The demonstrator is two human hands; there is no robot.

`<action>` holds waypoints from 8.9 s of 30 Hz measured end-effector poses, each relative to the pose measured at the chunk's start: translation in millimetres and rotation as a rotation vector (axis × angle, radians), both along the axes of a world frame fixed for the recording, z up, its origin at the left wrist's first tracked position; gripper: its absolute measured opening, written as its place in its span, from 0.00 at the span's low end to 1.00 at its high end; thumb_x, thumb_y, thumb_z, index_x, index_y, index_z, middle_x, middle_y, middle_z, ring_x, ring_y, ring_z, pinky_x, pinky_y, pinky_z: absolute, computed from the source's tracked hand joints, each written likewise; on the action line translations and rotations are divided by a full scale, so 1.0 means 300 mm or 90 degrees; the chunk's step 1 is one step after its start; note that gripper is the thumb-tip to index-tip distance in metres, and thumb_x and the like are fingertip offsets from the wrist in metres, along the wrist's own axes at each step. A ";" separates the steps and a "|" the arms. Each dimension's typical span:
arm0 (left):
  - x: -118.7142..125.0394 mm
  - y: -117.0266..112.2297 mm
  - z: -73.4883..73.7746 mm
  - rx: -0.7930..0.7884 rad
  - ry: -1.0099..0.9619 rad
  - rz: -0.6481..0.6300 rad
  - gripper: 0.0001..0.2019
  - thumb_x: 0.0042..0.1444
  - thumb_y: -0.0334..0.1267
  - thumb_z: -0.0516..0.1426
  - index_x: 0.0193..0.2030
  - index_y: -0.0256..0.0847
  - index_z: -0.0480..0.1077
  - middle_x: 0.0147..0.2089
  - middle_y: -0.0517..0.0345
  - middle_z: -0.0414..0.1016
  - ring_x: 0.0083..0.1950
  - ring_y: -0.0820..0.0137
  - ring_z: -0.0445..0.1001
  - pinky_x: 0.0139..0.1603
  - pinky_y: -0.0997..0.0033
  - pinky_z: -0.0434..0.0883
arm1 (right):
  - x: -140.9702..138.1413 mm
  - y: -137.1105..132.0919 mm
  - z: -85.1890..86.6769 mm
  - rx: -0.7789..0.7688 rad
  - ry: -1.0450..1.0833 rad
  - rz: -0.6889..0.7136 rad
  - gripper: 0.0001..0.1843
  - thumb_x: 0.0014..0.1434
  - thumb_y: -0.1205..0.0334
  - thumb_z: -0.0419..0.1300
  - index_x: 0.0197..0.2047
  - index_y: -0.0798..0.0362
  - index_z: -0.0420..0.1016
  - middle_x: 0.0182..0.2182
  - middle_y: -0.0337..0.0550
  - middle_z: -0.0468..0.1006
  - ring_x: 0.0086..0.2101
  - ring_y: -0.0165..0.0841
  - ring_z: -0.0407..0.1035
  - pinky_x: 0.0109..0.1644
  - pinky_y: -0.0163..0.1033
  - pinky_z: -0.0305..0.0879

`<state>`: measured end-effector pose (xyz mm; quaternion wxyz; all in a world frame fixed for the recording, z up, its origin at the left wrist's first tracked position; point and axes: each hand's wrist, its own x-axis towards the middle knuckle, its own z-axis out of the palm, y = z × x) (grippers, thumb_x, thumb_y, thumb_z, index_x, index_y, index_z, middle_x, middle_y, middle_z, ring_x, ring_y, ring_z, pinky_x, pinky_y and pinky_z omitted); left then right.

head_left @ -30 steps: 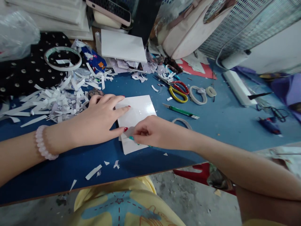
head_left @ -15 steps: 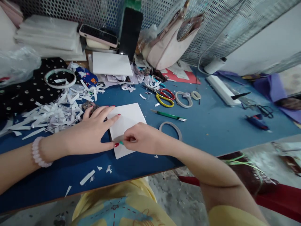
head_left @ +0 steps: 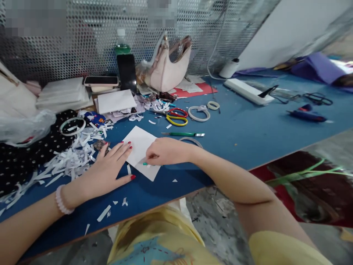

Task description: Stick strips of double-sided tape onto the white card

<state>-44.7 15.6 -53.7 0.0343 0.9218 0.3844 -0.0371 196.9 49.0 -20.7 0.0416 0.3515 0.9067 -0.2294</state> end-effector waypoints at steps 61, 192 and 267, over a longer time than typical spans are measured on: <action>-0.012 0.021 0.010 -0.021 -0.027 -0.249 0.27 0.66 0.41 0.55 0.71 0.54 0.58 0.76 0.50 0.52 0.76 0.41 0.46 0.67 0.25 0.53 | 0.091 0.113 -0.047 -0.027 0.087 0.015 0.11 0.57 0.65 0.56 0.23 0.55 0.68 0.19 0.35 0.66 0.23 0.26 0.57 0.31 0.34 0.50; -0.012 0.036 -0.027 0.021 -0.037 -0.298 0.27 0.68 0.44 0.53 0.72 0.60 0.55 0.77 0.47 0.47 0.75 0.41 0.49 0.67 0.28 0.51 | 0.224 0.124 0.019 -0.302 0.084 0.026 0.11 0.59 0.57 0.58 0.30 0.55 0.72 0.21 0.35 0.69 0.22 0.25 0.61 0.27 0.31 0.54; -0.036 0.050 -0.016 -0.084 -0.022 -0.343 0.35 0.64 0.49 0.58 0.74 0.61 0.49 0.75 0.62 0.54 0.76 0.36 0.39 0.68 0.23 0.43 | 0.137 0.148 -0.056 -0.060 -0.028 -0.113 0.13 0.57 0.58 0.58 0.25 0.55 0.76 0.21 0.39 0.74 0.23 0.28 0.64 0.32 0.34 0.55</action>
